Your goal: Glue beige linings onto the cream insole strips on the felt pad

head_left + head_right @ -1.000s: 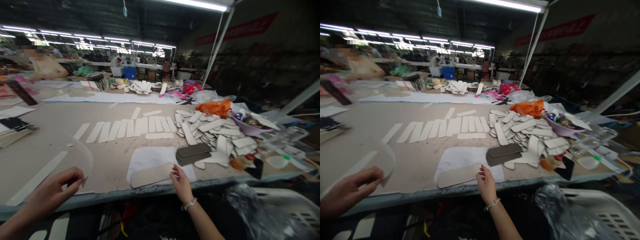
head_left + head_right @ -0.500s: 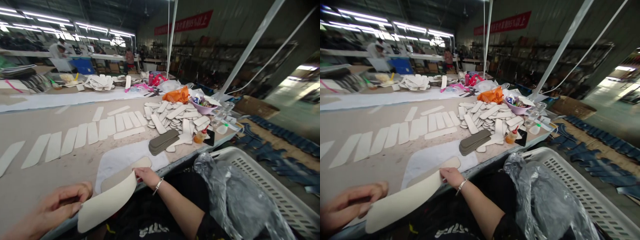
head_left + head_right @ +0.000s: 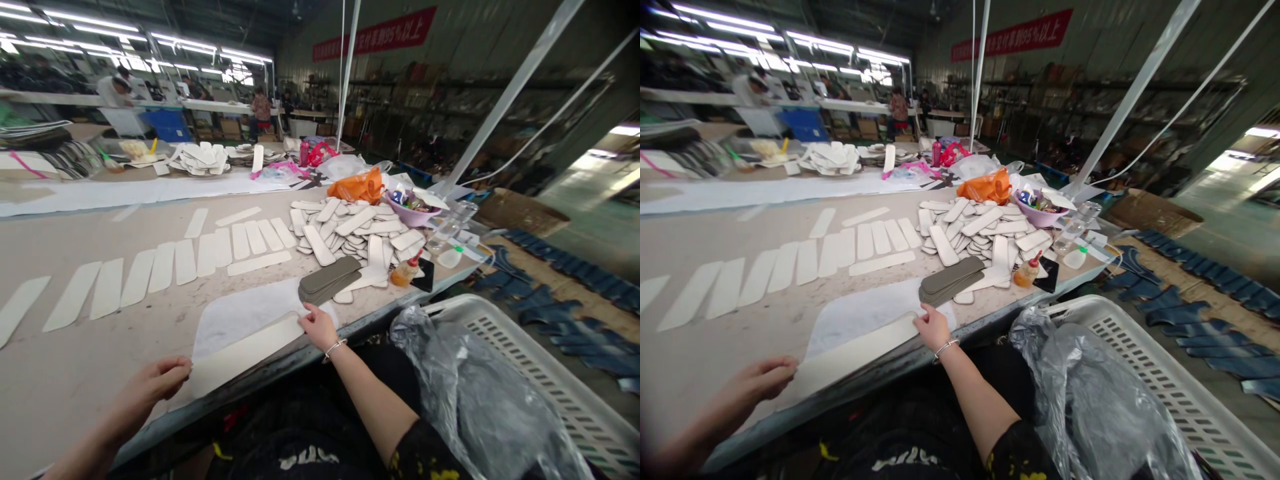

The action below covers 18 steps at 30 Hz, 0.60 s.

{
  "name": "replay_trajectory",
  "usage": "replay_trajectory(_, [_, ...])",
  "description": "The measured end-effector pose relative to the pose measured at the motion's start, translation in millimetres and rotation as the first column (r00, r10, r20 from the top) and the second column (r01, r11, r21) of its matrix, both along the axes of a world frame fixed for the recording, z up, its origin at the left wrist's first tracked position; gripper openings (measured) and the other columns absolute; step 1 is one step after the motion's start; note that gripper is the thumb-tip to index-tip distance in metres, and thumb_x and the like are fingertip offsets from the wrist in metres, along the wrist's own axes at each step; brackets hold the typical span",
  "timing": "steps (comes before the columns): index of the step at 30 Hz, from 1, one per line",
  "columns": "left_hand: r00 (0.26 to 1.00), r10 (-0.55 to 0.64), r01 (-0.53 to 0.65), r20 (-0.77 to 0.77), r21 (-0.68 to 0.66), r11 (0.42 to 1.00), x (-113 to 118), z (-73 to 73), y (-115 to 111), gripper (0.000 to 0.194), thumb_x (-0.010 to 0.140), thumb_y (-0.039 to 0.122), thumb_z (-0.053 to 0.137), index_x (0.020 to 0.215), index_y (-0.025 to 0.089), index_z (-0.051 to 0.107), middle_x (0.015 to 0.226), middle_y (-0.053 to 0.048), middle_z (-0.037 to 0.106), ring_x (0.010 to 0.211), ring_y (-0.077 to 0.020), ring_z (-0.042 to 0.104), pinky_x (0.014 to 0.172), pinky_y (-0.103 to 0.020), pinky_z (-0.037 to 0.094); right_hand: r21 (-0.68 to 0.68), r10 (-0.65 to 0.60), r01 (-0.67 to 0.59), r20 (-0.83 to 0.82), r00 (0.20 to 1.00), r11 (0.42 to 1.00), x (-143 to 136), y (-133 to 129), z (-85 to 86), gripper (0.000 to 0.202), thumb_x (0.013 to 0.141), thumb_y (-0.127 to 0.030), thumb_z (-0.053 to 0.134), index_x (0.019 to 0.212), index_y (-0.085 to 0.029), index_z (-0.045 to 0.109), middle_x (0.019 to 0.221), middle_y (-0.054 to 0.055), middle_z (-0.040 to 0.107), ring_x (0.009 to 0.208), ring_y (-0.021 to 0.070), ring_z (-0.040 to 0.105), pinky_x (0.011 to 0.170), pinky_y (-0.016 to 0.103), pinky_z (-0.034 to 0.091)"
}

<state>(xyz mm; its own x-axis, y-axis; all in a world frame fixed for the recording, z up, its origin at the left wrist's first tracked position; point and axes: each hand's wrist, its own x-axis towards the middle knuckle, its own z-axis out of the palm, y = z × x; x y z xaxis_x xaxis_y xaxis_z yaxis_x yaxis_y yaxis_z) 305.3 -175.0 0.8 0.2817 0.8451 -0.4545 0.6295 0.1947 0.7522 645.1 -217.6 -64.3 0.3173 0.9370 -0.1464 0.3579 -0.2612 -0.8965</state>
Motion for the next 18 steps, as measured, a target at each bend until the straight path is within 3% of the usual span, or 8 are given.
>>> replay_trajectory(3, [0.998, 0.057, -0.057, 0.004, -0.067, 0.996, 4, -26.1, 8, 0.039, 0.064, 0.055, 0.053, 0.065, 0.016, 0.057, 0.048, 0.005, 0.037, 0.049, -0.0104, 0.031, 0.046, -0.021, 0.025, -0.007, -0.009, 0.01, 0.137, 0.991, 1.0, 1, 12, -6.8, 0.051, 0.077, -0.021, 0.059, 0.127, -0.014, 0.052, 0.075, 0.0, 0.068, 0.072, 0.0145, 0.061, 0.074, 0.024, 0.046])
replay_trajectory(6, [0.993, 0.095, -0.099, -0.071, -0.051, 0.994, 7, -40.4, 13, 0.037, 0.061, 0.054, 0.053, 0.061, 0.017, 0.055, 0.048, 0.004, 0.042, 0.048, -0.0113, 0.036, 0.046, -0.022, 0.026, -0.021, -0.001, 0.006, 0.227, 0.974, 1.0, -3, 19, -13.3, 0.051, 0.079, -0.021, 0.058, 0.129, -0.015, 0.05, 0.08, 0.001, 0.069, 0.076, 0.015, 0.062, 0.077, 0.023, 0.045])
replay_trajectory(14, [0.947, 0.035, -0.024, -0.318, 0.039, 0.999, 7, -54.9, 18, 0.029, 0.066, 0.044, 0.046, 0.061, 0.018, 0.058, 0.048, -0.001, 0.056, 0.048, -0.016, 0.051, 0.047, -0.024, 0.034, -0.113, 0.083, -0.04, 0.407, 0.91, 0.993, -10, 23, -11.2, 0.052, 0.083, -0.021, 0.053, 0.133, -0.012, 0.045, 0.085, 0.004, 0.07, 0.081, 0.0176, 0.063, 0.078, 0.024, 0.043])
replay_trajectory(18, [0.946, 0.033, -0.018, -0.322, 0.05, 0.999, 9, -56.9, 16, 0.026, 0.066, 0.039, 0.045, 0.061, 0.018, 0.059, 0.049, -0.001, 0.058, 0.047, -0.0156, 0.053, 0.047, -0.024, 0.036, -0.165, 0.148, -0.076, 0.488, 0.86, 0.983, -11, 26, -10.0, 0.051, 0.084, -0.02, 0.05, 0.134, -0.01, 0.042, 0.092, 0.008, 0.069, 0.086, 0.019, 0.062, 0.079, 0.025, 0.042])
